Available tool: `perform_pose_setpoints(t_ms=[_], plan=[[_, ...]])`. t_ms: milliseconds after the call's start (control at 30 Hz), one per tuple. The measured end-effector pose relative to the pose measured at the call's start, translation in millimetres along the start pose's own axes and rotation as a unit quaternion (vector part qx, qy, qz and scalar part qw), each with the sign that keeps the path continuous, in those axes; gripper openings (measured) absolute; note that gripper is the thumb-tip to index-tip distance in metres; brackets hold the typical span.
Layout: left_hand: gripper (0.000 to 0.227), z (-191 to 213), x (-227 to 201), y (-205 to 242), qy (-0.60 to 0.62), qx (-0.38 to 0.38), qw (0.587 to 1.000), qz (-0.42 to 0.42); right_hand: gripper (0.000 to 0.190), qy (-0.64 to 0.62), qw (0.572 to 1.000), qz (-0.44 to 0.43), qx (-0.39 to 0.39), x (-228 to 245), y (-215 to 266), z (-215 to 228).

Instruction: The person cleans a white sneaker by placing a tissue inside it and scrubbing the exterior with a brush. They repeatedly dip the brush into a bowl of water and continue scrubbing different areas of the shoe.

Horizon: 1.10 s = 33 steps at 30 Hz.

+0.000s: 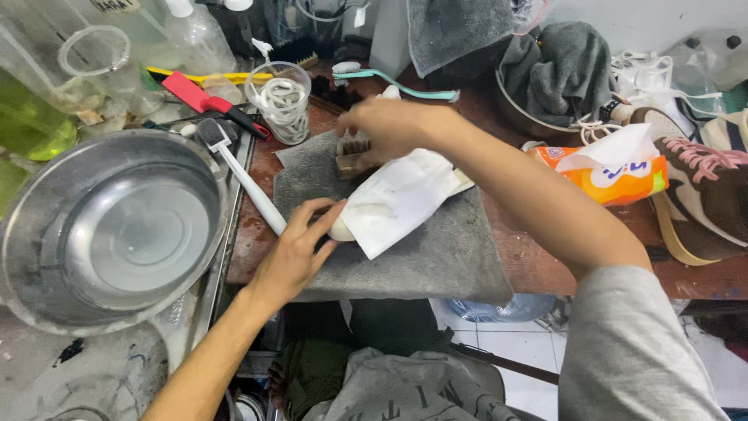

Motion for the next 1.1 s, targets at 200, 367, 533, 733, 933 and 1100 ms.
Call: perform_pose_setpoints(t_ms=[200,367,533,733,933,1100], plan=[[0.066,1.6,-3.8,3.4,-0.019,-0.008,0.999,-0.025,0.047,0.101,0.988,0.016,0.115,7.1,-48.3,-43.8],[0.068,-3.8,5.9,7.6,0.009,-0.025,1.000,-0.013,0.048,0.059,0.995,0.084,0.014,25.3,-41.8,-1.6],[0.065,-4.2,10.5,9.7,0.056,-0.036,0.998,0.019,0.037,-0.175,0.941,0.169,-0.235,92.7,-10.0,79.0],[0.054,-9.1,14.6,13.5,0.017,-0.040,0.999,-0.013,0.037,-0.521,0.841,0.011,-0.147,147.2,-51.4,63.2],[0.065,-13.8,17.9,16.3,0.020,-0.054,0.998,-0.004,0.034,-0.263,0.932,0.157,-0.192,187.8,-124.1,-4.4],[0.047,-12.8,16.3,13.7,-0.039,-0.071,0.996,-0.021,0.047,-0.202,0.949,0.161,-0.178,191.5,-160.0,-45.0]])
Point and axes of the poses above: each hand's wrist, its own y-axis away from the middle knuckle, its own z-axis out of the back of the hand, x = y × z, the point moved 3 cm from there along -y, towards the middle knuckle, and after that the axes turned 6 degrees about -x, right-handed, at the moved point
